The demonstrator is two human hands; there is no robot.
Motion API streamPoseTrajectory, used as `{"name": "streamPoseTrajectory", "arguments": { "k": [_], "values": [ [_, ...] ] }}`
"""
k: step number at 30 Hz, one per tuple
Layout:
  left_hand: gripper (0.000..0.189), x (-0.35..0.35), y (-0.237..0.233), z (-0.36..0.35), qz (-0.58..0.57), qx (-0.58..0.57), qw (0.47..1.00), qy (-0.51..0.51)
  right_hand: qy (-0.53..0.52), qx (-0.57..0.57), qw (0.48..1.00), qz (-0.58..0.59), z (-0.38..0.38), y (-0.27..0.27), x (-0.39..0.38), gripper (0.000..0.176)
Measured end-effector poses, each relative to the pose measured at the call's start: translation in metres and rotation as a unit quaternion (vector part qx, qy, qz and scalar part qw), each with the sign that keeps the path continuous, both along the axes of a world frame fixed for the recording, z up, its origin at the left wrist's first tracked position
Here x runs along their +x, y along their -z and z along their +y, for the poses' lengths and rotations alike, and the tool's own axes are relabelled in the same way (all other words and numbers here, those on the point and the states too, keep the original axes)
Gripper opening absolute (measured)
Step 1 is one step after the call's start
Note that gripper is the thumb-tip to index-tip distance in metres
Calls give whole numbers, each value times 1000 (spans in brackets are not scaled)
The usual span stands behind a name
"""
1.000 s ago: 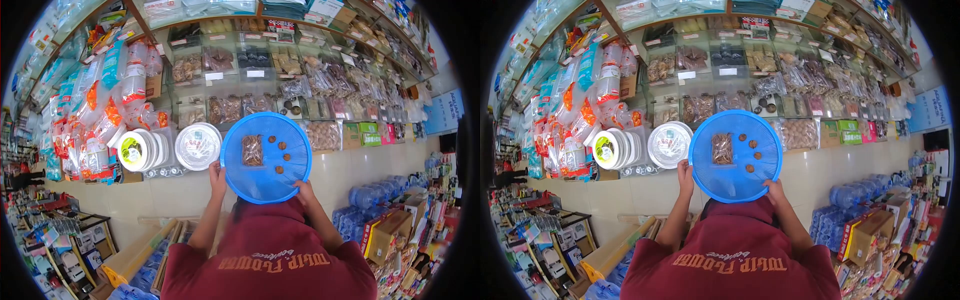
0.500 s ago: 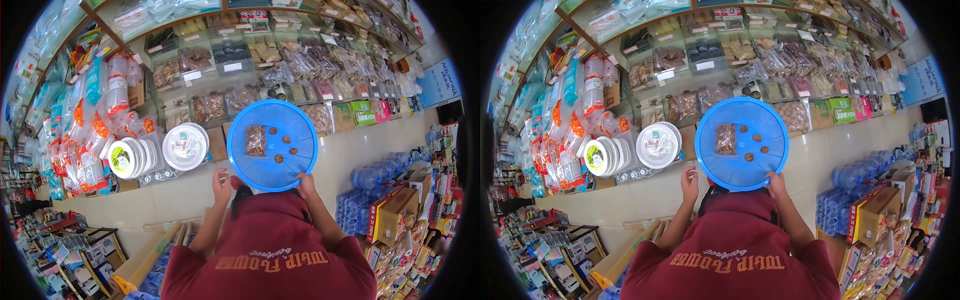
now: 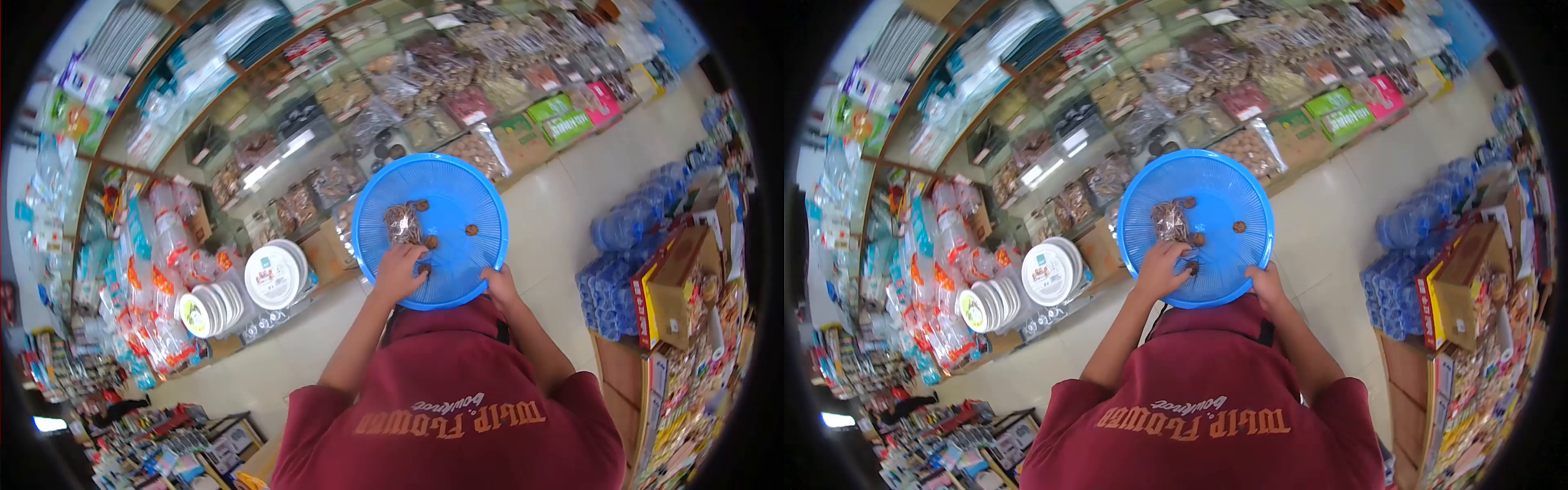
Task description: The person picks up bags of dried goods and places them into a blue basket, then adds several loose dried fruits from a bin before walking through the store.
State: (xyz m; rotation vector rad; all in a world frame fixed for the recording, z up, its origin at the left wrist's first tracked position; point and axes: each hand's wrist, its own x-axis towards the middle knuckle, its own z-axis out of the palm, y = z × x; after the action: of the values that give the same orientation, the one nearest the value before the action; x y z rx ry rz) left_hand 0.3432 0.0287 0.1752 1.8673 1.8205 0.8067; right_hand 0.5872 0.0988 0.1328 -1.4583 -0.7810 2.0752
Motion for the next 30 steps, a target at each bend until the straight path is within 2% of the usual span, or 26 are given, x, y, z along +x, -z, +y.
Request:
{"name": "streamPoseTrajectory", "arguments": {
  "k": [1, 3, 7, 10, 12, 18, 22, 24, 28, 30],
  "values": [
    [37, 10, 1, 12, 2, -4, 1000, 15, 16, 5, 1000, 5, 3, -2, 12, 25],
    [40, 30, 6, 30, 40, -87, 994, 59, 34, 0, 999, 3, 13, -2, 37, 24],
    [41, 71, 13, 66, 104, -92, 985, 99, 86, 22, 996, 6, 25, 13, 87, 21],
    [40, 104, 13, 92, 143, -140, 972, 123, 134, 12, 991, 7, 33, -4, 116, 20],
    [40, 133, 14, 106, 140, -175, 970, 93, 167, 8, 986, 9, 33, 5, 133, 19],
    [46, 202, 30, 150, 254, -182, 939, 143, 248, 10, 969, 10, 35, 5, 171, 20],
    [47, 232, 46, 179, 236, -134, 944, 186, 285, 25, 958, -17, 41, 16, 190, 19],
    [47, 249, 45, 198, 259, -211, 919, 209, 316, 14, 948, -27, 51, 10, 200, 20],
    [46, 274, 62, 240, 241, -164, 923, 252, 363, 0, 931, -50, 86, 8, 221, 20],
    [43, 287, 72, 265, 227, -82, 932, 269, 370, 9, 927, -63, 109, 16, 232, 21]
  ]
}}
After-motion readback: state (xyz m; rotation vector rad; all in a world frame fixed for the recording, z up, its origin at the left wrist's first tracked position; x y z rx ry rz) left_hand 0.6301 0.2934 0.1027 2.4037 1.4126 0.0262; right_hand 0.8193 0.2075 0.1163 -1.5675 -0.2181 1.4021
